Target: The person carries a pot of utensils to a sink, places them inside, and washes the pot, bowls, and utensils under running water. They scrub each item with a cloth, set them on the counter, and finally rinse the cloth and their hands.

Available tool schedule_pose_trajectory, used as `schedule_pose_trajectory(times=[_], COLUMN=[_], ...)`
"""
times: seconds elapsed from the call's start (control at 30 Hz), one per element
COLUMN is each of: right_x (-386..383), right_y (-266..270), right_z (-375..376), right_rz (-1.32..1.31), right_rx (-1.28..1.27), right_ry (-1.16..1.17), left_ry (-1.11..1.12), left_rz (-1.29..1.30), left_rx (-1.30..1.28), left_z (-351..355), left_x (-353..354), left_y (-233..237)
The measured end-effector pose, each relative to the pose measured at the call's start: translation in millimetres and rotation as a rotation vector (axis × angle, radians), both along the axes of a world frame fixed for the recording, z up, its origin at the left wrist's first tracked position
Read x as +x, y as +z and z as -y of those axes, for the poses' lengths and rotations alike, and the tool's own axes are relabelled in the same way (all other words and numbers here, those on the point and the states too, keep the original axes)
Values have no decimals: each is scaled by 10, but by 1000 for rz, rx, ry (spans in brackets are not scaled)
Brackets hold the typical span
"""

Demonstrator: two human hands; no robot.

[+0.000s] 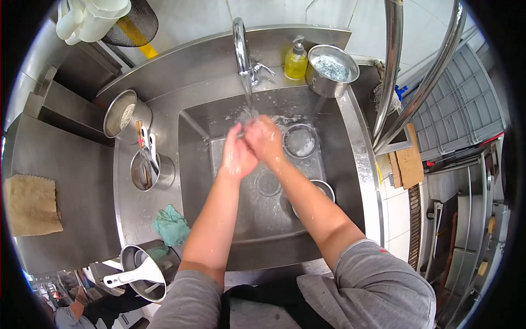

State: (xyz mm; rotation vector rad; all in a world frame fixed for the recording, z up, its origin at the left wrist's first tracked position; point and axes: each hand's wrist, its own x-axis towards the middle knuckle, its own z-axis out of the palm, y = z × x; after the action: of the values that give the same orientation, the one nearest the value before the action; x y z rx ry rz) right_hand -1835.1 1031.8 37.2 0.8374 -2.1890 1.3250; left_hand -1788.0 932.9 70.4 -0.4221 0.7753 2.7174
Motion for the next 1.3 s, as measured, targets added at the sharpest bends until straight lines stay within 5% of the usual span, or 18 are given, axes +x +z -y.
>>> schedule_pose_trajectory(times=[0.07,0.13,0.2,0.27,0.33,0.4,0.47,0.5,0.6,0.67,0.77,0.9,0.97,1.0,1.07,1.17,1.27,1.3], right_x=[157,227,223,166,12,-77,-120,-129,-124,-94,-28,42,60,40,-8,-110,-240,-318], right_y=[77,100,247,269,248,321,479,517,597,560,506,178,47,-16,-145,-226,-154,-92], right_z=[93,96,46,56,101,3,-10,-26,-60,-42,-10,117,193,239,300,315,151,11], right_rz=[-216,251,336,425,510,381,958,961,1127,1091,978,881,744,743,739,808,1050,1216], right_rx=[15,-264,-359,-458,-665,-412,-777,-775,-340,-275,-24,58,78,78,77,101,-187,-345], right_ry=[-28,104,66,23,36,44,431,428,872,875,681,388,300,219,136,-20,-47,135], left_ry=[87,174,462,450,301,245,123,123,-197,-411,-668,-593,-266,-266,-286,-482,-286,-282], left_rz=[147,229,312,372,112,49,-75,-72,-191,-177,-18,153,-113,-112,-287,95,-278,-279], left_rx=[-37,-233,-270,-259,-45,-23,24,27,44,-389,-353,-751,-1287,-1286,-1739,-1817,-1939,-1943], left_z=[109,115,-5,-84,-110,-105,-118,-112,10,129,250,28,-123,-107,-64,-205,-199,-202], left_x=[-219,-390,-419,-356,-257,-130,25,91,209,223,199,303,353,346,283,265,288,257], left_y=[22,-214,-202,-53,-104,-109,-85,-67,-35,-39,-229,-482,-497,-603,-874,-260,-336,-466])
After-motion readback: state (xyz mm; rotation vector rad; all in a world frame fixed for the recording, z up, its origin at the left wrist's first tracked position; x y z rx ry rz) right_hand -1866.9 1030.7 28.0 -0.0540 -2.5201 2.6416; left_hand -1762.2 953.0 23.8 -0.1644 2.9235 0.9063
